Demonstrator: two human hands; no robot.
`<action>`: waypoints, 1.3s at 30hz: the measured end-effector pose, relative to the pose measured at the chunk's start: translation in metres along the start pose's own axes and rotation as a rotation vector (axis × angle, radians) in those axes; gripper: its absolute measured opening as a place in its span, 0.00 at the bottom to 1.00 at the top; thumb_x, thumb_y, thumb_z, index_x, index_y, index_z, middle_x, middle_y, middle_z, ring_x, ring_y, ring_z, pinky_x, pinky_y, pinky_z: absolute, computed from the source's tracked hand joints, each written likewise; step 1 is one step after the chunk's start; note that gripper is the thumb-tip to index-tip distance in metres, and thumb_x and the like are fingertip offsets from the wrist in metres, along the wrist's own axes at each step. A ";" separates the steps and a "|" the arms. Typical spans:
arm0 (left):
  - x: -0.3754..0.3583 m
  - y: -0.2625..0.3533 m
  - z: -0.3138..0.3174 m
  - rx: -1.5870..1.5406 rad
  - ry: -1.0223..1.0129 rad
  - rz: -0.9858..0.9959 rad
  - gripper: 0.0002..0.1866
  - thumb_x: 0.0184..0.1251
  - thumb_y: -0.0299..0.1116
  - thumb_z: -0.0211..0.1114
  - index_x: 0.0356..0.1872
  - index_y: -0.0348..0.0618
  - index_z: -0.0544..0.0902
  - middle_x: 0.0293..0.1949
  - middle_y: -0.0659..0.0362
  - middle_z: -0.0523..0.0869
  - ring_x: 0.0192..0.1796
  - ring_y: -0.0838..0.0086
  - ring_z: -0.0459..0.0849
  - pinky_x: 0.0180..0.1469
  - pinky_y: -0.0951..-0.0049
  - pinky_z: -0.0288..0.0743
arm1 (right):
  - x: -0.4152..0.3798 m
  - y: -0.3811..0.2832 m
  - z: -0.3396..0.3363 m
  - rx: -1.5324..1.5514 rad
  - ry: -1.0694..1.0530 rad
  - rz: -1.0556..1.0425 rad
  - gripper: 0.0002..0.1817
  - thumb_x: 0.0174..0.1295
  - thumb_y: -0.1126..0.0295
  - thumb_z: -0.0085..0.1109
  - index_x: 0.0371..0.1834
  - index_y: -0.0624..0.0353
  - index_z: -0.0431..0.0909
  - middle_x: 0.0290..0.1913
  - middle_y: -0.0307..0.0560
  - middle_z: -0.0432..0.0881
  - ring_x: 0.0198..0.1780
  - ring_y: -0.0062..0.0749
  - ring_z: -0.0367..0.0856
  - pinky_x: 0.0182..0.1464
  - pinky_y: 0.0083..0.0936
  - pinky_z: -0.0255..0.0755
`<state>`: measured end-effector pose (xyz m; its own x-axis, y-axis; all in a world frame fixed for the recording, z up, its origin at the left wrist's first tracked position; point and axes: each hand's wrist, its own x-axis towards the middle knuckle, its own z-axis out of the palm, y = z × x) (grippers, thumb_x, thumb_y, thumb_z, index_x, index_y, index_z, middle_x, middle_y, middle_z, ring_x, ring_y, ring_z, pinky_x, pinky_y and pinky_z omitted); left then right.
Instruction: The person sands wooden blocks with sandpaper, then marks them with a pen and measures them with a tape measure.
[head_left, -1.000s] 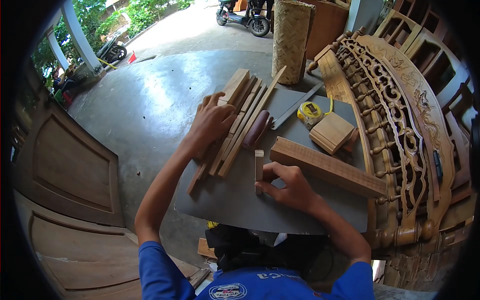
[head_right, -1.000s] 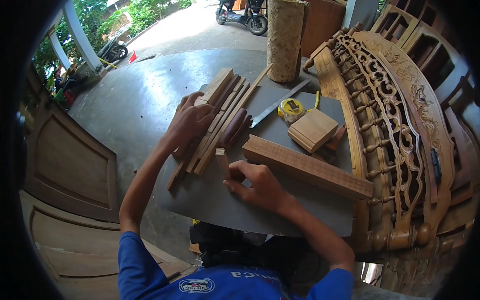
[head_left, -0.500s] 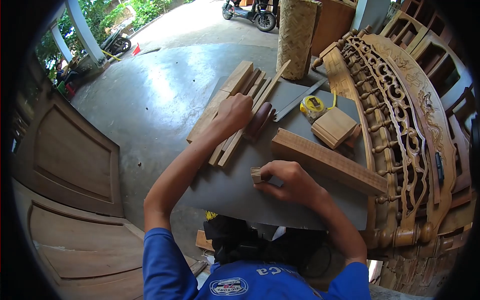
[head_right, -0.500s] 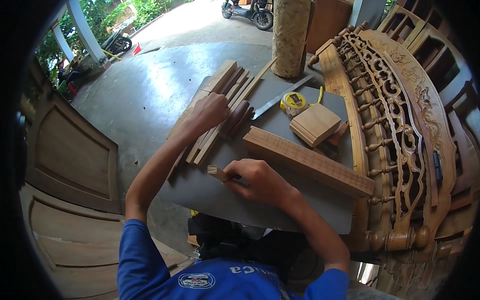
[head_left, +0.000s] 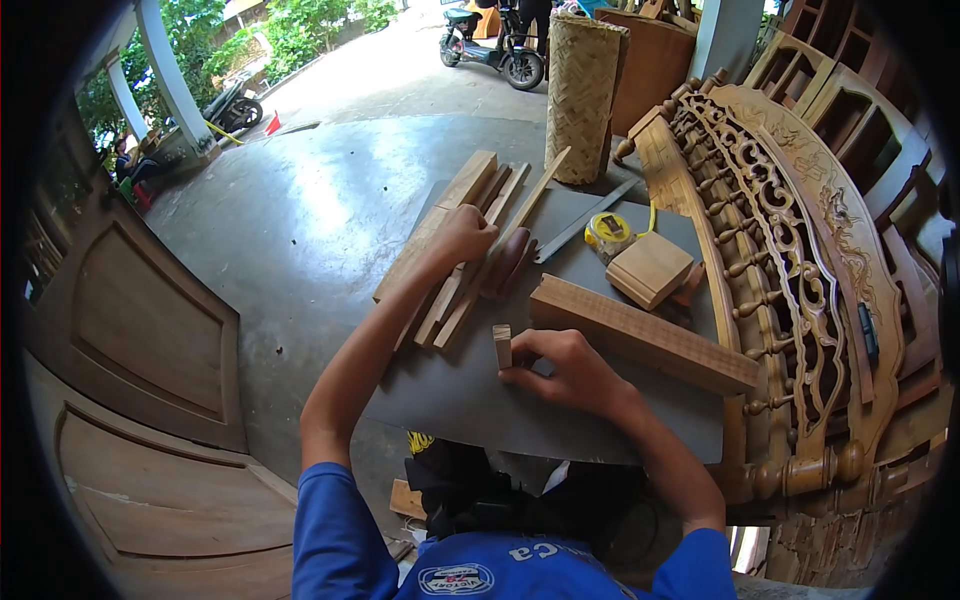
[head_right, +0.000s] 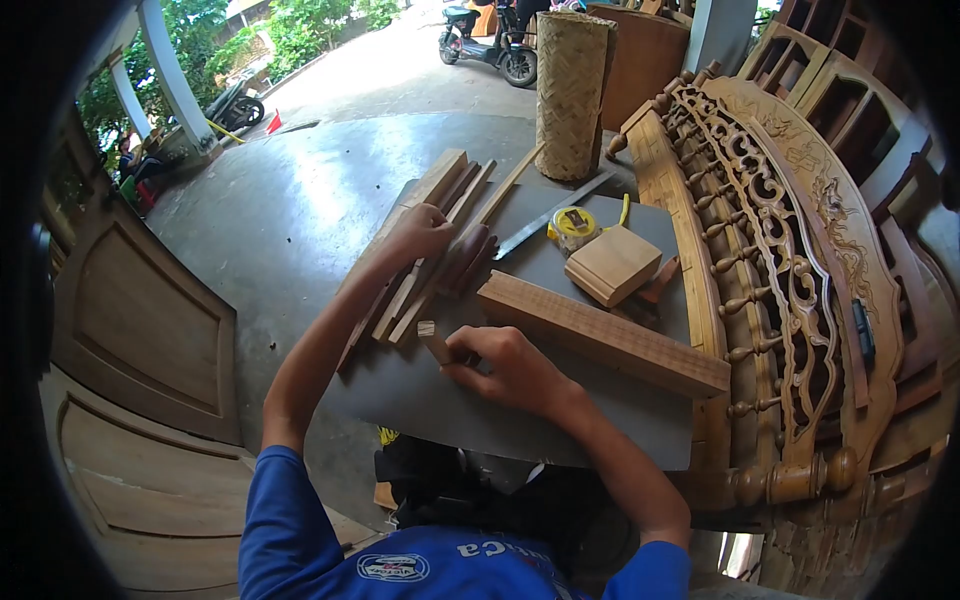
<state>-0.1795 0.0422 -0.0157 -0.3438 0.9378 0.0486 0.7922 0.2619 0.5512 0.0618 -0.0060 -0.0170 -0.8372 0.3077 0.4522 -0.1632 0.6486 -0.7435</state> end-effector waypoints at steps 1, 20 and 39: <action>-0.011 0.006 -0.010 -0.124 0.021 0.020 0.16 0.55 0.38 0.58 0.28 0.30 0.81 0.23 0.53 0.82 0.27 0.73 0.80 0.32 0.70 0.72 | 0.000 0.000 -0.001 -0.005 -0.001 0.002 0.10 0.51 0.73 0.66 0.32 0.64 0.76 0.28 0.48 0.81 0.30 0.32 0.82 0.35 0.26 0.75; -0.169 0.035 -0.043 -0.776 0.115 0.337 0.16 0.55 0.21 0.66 0.46 0.38 0.79 0.39 0.59 0.84 0.43 0.79 0.82 0.45 0.78 0.79 | -0.001 0.006 0.007 0.090 0.064 0.037 0.13 0.54 0.76 0.62 0.42 0.66 0.75 0.34 0.53 0.83 0.38 0.36 0.85 0.39 0.25 0.79; -0.174 0.033 -0.045 -0.600 0.038 0.338 0.12 0.53 0.22 0.68 0.40 0.35 0.82 0.33 0.59 0.85 0.34 0.83 0.82 0.35 0.83 0.77 | -0.001 0.007 0.021 -0.018 0.097 -0.062 0.16 0.53 0.76 0.63 0.47 0.63 0.77 0.35 0.50 0.84 0.38 0.36 0.85 0.39 0.26 0.79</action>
<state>-0.1166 -0.1223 0.0316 -0.1531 0.9342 0.3221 0.4469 -0.2253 0.8657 0.0502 -0.0166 -0.0334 -0.7711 0.3318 0.5434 -0.2029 0.6810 -0.7037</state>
